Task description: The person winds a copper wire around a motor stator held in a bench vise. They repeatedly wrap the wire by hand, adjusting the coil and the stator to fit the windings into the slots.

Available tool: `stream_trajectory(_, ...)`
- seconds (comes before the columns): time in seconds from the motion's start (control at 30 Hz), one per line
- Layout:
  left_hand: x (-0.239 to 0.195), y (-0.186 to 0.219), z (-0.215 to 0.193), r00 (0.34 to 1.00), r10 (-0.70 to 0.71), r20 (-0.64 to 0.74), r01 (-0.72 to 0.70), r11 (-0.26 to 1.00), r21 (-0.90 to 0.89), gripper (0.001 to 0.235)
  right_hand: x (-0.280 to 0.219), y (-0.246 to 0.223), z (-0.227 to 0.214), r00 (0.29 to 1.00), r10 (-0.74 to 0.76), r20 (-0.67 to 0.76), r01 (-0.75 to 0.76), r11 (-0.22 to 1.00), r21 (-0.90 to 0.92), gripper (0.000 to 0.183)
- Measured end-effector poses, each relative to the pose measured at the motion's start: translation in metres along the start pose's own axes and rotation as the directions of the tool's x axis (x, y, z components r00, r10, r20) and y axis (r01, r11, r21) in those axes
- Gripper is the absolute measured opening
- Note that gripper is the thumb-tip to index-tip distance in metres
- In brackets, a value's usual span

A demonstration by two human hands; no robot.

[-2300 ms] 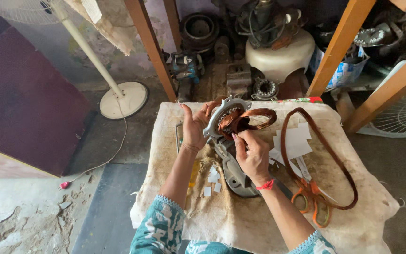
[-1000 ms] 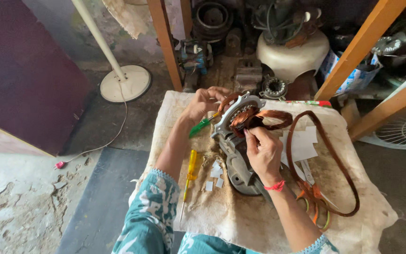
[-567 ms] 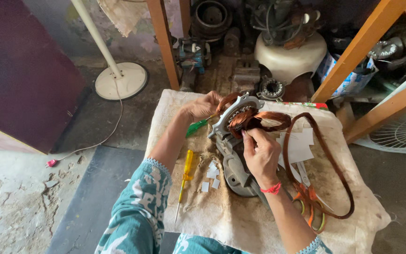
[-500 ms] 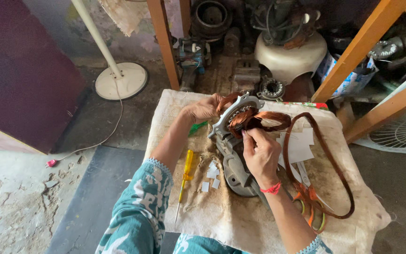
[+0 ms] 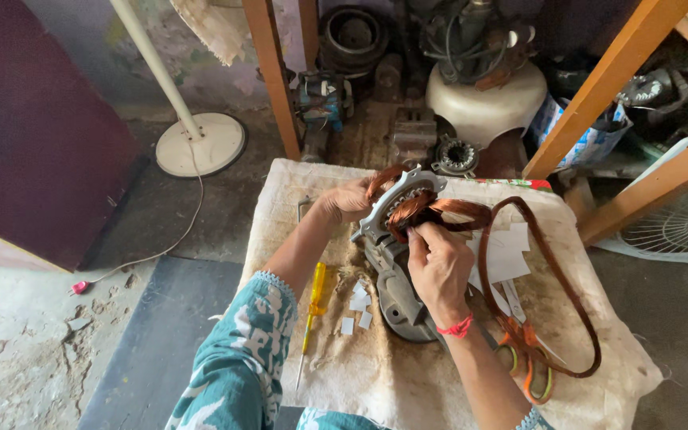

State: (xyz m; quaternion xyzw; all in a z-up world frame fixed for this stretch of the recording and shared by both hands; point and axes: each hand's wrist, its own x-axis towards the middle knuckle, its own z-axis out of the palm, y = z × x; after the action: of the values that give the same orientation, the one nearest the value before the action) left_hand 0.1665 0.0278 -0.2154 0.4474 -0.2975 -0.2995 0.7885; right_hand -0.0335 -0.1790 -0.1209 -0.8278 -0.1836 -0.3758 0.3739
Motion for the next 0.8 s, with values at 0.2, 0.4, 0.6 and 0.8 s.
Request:
stream_trajectory(0.2,0.007,0.004,0.009,1.0,0.019,0.007,-0.018,0.998,-0.054,0.112,0.004,-0.007,0.0,0.999,0.043,0.012,-0.043,0.999,0.022,0.01)
stream_trajectory(0.4,0.005,-0.006,0.007,1.0,0.024,0.009,-0.023,0.994,-0.108,0.092,-0.003,-0.008,0.0,0.999,-0.045,-0.027,0.044,0.998,-0.041,0.007)
stream_trajectory(0.6,0.001,-0.024,-0.016,0.979,-0.065,-0.191,0.091,0.987,0.131,0.061,0.0,-0.007,-0.001,1.0,-0.001,-0.004,0.001,1.0,-0.005,0.011)
stream_trajectory(0.8,0.002,-0.031,-0.038,0.996,-0.032,-0.086,0.043,0.99,0.133,0.054,-0.002,-0.008,-0.001,0.999,0.026,-0.028,-0.025,0.998,0.056,0.01)
